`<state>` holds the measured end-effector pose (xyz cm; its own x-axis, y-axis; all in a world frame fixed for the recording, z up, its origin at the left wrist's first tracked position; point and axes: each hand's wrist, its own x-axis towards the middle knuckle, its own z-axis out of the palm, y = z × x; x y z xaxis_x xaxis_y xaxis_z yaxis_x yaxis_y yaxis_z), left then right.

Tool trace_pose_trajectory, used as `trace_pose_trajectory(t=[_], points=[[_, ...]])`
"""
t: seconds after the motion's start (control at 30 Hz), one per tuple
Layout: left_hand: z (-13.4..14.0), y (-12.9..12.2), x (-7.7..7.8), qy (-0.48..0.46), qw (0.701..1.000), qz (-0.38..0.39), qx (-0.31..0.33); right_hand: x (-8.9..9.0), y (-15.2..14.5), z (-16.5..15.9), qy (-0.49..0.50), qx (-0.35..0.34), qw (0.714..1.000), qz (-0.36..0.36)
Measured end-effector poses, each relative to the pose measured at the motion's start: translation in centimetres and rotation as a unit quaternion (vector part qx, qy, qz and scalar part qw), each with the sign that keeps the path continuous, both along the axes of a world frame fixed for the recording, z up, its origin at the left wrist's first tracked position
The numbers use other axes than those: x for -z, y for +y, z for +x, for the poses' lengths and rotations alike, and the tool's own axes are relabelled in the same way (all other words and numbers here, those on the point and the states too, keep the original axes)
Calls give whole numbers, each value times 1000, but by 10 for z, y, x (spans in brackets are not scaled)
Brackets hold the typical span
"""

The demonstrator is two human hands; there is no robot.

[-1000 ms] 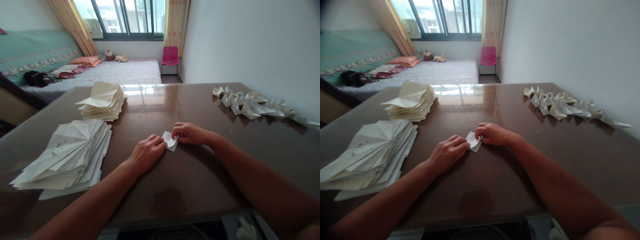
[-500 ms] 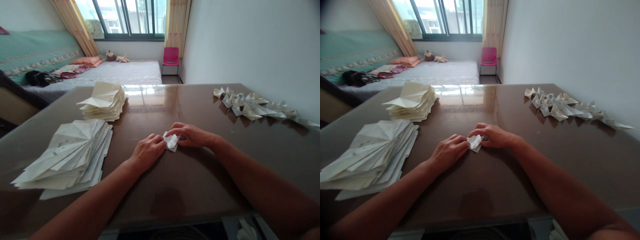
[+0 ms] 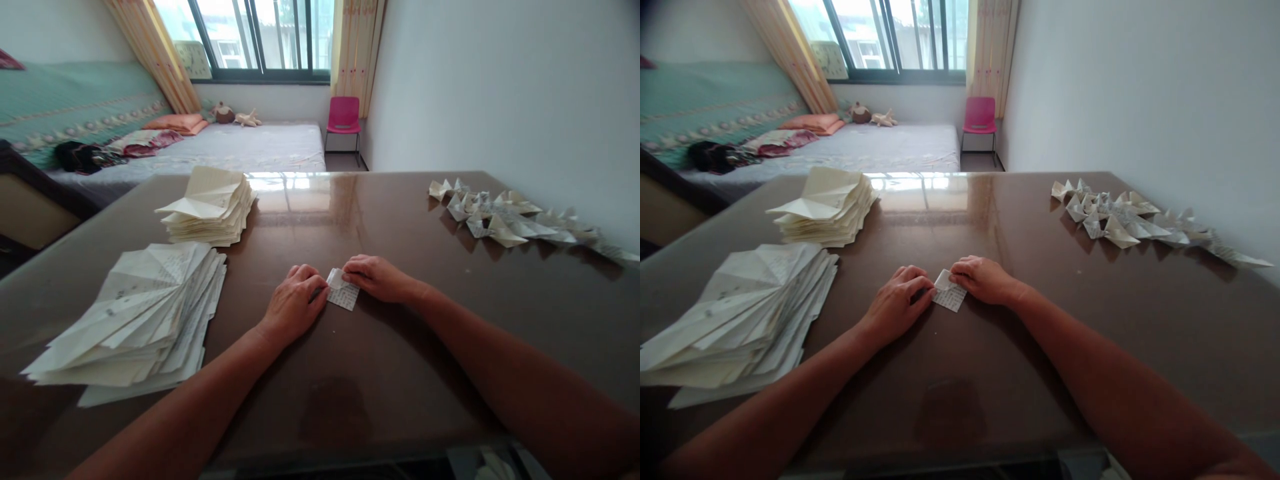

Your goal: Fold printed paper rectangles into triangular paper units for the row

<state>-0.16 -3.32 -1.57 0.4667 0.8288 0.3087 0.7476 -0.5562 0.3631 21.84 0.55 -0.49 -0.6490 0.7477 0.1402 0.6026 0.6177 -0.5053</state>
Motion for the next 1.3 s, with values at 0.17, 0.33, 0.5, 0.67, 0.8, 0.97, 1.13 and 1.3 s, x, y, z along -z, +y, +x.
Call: trace_pose_trajectory(t=[0.17, 0.33, 0.5, 0.67, 0.8, 0.97, 1.13, 1.3], points=[[4, 0, -1, 4, 1000, -11, -25, 5, -3, -6, -38, 114, 993, -1], [9, 1, -5, 37, 998, -4, -50, 6, -6, -10, -51, 151, 987, 28], [12, 3, -3, 98, 993, 37, -59, 6, -8, -14, -67, 159, 984, 48], [14, 2, -1, 147, 983, 70, -80, 4, -9, -16, -86, 161, 982, 56], [15, 1, -5, 157, 983, 64, -66, 5, -10, -16, -97, 161, 979, 74], [9, -1, -8, 161, 984, 72, 27, 9, -3, -6, -120, 133, 976, 124], [1, -6, -10, 171, 983, 61, 17, 20, 8, 10, -143, 72, 979, 127], [-2, -9, -13, 180, 982, 55, 15, 26, 13, 19, -164, 65, 979, 104]])
